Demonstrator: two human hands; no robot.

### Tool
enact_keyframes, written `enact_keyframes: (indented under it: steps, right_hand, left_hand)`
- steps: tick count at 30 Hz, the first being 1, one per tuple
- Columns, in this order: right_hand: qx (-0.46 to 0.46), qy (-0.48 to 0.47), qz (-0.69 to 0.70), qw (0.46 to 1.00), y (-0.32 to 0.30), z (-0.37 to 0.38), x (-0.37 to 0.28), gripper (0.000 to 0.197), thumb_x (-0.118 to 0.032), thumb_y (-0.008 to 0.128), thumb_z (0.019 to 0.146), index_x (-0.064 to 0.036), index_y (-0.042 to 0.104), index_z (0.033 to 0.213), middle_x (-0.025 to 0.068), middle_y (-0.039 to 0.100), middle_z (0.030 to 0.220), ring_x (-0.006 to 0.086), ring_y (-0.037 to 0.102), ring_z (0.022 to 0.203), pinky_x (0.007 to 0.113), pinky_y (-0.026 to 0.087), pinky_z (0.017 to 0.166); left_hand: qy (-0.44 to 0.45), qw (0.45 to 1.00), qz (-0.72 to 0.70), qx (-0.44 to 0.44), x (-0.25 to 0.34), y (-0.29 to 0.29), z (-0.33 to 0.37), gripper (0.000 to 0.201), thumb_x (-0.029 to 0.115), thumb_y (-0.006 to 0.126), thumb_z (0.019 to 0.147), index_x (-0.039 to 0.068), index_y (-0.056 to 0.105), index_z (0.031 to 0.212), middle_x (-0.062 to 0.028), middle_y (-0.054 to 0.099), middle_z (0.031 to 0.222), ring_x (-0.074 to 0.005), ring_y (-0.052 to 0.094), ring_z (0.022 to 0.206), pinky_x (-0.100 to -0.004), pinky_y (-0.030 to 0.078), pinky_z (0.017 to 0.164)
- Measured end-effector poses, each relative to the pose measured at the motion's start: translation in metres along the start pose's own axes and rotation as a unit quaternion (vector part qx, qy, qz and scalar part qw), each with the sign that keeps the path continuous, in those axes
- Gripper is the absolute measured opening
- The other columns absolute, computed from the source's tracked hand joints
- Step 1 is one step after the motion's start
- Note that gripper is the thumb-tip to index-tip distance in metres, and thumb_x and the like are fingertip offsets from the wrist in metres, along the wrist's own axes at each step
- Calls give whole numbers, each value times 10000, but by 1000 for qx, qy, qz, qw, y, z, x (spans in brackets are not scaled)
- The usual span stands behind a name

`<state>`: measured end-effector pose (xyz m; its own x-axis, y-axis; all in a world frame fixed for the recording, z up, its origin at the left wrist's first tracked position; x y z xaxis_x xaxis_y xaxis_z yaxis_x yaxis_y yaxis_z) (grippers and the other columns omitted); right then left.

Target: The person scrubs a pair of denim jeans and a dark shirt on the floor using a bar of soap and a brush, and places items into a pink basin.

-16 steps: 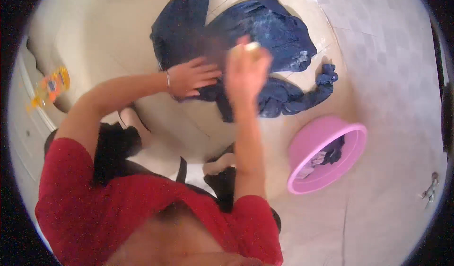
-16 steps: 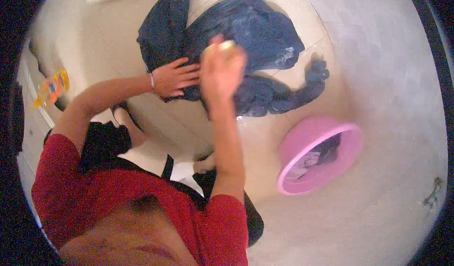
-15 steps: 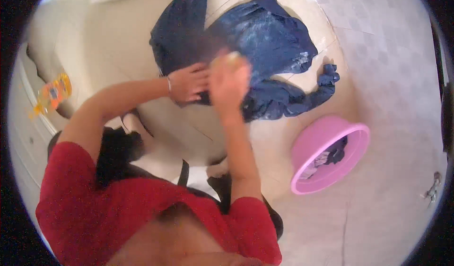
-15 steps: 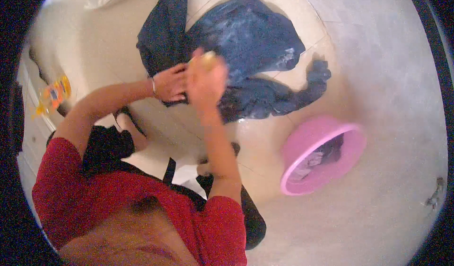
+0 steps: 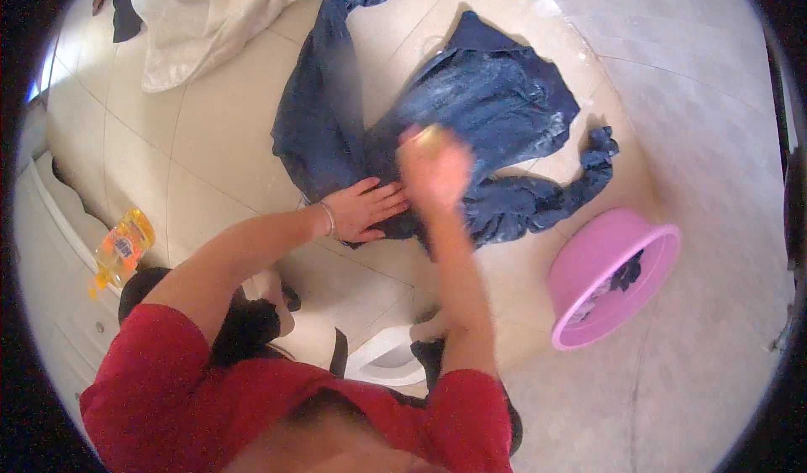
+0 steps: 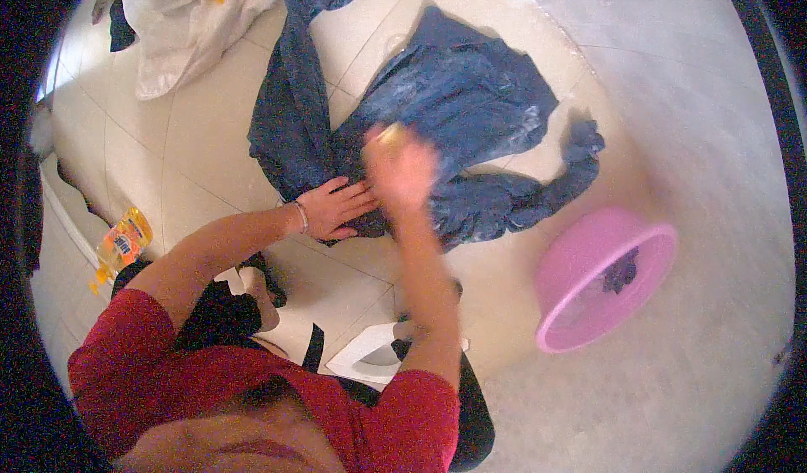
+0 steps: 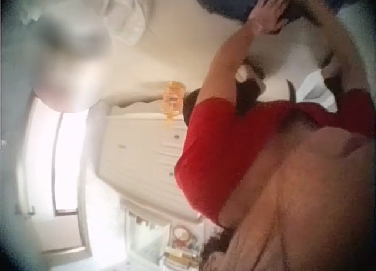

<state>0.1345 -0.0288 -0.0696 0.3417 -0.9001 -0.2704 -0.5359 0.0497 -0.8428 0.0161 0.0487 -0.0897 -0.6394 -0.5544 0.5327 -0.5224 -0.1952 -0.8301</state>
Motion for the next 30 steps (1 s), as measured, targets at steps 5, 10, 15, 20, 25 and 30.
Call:
enact_keyframes:
  steps: [5, 10, 15, 20, 25, 30]
  right_hand:
    - [480, 91, -128, 863, -117, 51, 122, 258, -258, 447, 840, -76, 543, 996, 128, 592, 862, 280, 565, 859, 392, 441, 732]
    - [-5, 113, 50, 992, -17, -7, 0, 268, -285, 457, 838, -57, 575, 915, 159, 597, 818, 314, 554, 853, 416, 427, 741]
    - [342, 119, -115, 925, -104, 31, 115, 238, -213, 544, 803, -45, 565, 969, 206, 545, 919, 368, 515, 811, 452, 415, 721]
    - [423, 78, -9, 903, -109, 0, 111, 346, -216, 567, 805, -49, 518, 1104, 212, 520, 973, 359, 497, 858, 439, 412, 748]
    - [238, 190, -101, 947, -25, -64, 119, 528, -256, 592, 805, -84, 409, 1270, 235, 476, 1118, 383, 471, 1002, 439, 391, 848]
    - [353, 136, -77, 922, -49, -78, 88, 550, -210, 592, 805, -66, 379, 1291, 257, 379, 1233, 394, 389, 1121, 450, 322, 942]
  left_hand:
    - [26, 999, -30, -15, 5, -6, 11, 639, 412, 487, 800, 75, 330, 1320, -83, 235, 1420, -225, 245, 1289, -393, 217, 1016]
    - [-8, 997, -55, -51, 0, 7, -2, 593, 413, 434, 828, 71, 351, 1305, -85, 271, 1400, -227, 273, 1272, -405, 221, 1027]
    - [26, 999, -37, 18, 3, -10, 16, 636, 396, 505, 787, 64, 346, 1305, -98, 259, 1407, -242, 273, 1271, -414, 224, 1008]
    - [37, 997, -41, 59, 2, -4, 1, 701, 418, 551, 748, 49, 336, 1304, -136, 258, 1402, -270, 288, 1265, -439, 254, 991]
    - [139, 982, -13, 126, -5, -52, 0, 549, 394, 542, 770, 60, 466, 1200, -167, 409, 1284, -279, 416, 1158, -434, 310, 950]
    - [-367, 887, -30, 279, -162, -178, -9, 192, 202, 558, 676, 36, 586, 770, -149, 569, 804, -304, 559, 792, -420, 432, 713]
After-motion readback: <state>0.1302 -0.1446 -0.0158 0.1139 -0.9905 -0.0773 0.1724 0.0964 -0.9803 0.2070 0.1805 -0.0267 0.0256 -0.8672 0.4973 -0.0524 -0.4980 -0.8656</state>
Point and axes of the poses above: each hand's wrist, its own z-axis towards the middle knuckle, its own y-axis out of the palm, x = y × z, the point moved 6 cm from there along z, towards the middle knuckle
